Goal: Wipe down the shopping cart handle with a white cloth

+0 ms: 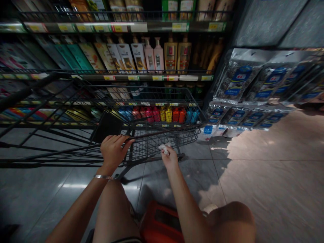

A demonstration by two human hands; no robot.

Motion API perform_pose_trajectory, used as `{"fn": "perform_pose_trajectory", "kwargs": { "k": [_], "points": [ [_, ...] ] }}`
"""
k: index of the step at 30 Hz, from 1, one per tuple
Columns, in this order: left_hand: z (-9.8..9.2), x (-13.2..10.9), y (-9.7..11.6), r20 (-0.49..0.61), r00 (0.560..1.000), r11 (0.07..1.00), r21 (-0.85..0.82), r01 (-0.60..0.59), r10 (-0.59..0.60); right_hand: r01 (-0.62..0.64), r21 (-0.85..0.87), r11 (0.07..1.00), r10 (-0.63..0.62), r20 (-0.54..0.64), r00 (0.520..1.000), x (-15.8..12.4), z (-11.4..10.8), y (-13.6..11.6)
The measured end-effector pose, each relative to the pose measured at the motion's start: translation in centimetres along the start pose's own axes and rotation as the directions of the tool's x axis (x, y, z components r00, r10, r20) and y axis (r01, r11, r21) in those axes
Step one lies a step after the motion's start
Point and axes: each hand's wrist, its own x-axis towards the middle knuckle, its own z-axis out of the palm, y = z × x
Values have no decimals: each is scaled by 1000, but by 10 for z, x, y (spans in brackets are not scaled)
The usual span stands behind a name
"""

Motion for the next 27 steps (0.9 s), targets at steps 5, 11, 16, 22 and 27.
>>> {"fn": "perform_pose_trajectory", "kwargs": {
  "k": [5, 11, 16, 22, 27],
  "points": [
    [1, 0, 0, -22, 1000, 1000, -8, -11, 11, -54, -77, 996, 42, -147, 988, -1, -22, -20],
    [2, 0, 0, -17, 1000, 1000, -3, 1, -1, -113, -179, 977, 40, -367, 929, 28, -46, -16],
    [1, -1, 1, -23, 1000, 1000, 4, 2, -2, -126, -198, 972, 25, -447, 894, 44, -36, 4],
    [2, -1, 1, -39, 999, 1000, 9, -7, 8, -78, -171, 982, -7, -451, 893, 40, -24, 6],
    [2, 0, 1, -33, 999, 1000, 3, -5, 5, -19, -147, 989, -33, -345, 938, 29, -12, -3]
  ]
}}
